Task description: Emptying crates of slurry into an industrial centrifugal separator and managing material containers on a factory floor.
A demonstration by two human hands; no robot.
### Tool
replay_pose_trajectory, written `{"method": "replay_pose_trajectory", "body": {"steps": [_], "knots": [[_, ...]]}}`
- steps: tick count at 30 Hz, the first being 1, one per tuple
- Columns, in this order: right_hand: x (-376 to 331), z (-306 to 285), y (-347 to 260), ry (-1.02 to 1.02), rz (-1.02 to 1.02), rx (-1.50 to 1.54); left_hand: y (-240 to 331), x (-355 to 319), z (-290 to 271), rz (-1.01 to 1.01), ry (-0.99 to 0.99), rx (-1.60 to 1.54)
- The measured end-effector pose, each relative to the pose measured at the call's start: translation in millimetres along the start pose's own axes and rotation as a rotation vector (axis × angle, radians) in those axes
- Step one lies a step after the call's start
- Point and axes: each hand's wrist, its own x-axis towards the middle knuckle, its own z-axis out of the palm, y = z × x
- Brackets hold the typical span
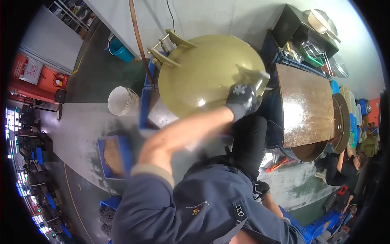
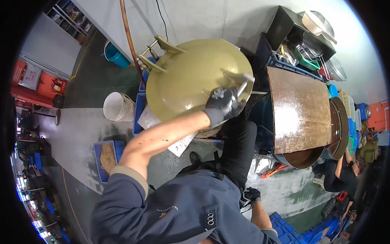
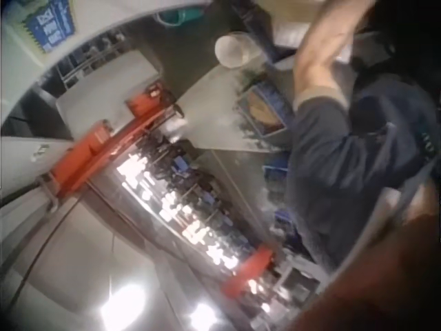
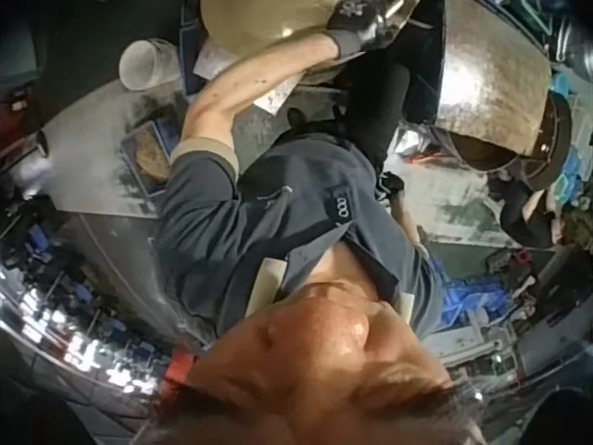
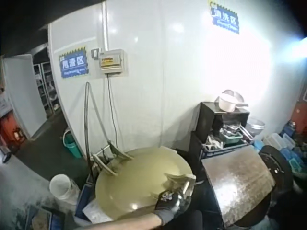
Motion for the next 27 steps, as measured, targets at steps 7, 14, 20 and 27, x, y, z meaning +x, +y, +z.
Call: {"method": "replay_pose_trajectory", "body": {"steps": [7,14,20,27], "knots": [[-7.6,10.6,27.5,0.114,0.308,0.574,-25.1,-17.5,78.3,-0.124,0.043,0.010],[-3.4,2.3,15.5,-0.092,-0.045,-0.878,-17.3,-17.1,100.4,-0.111,0.010,0.089],[-16.1,-25.1,31.3,0.046,0.202,0.540,-23.3,-38.2,83.2,-0.128,0.018,0.130],[-8.4,-74.3,75.4,0.087,0.169,-0.675,-31.0,-135.2,37.7,0.198,0.523,-0.350]]}}
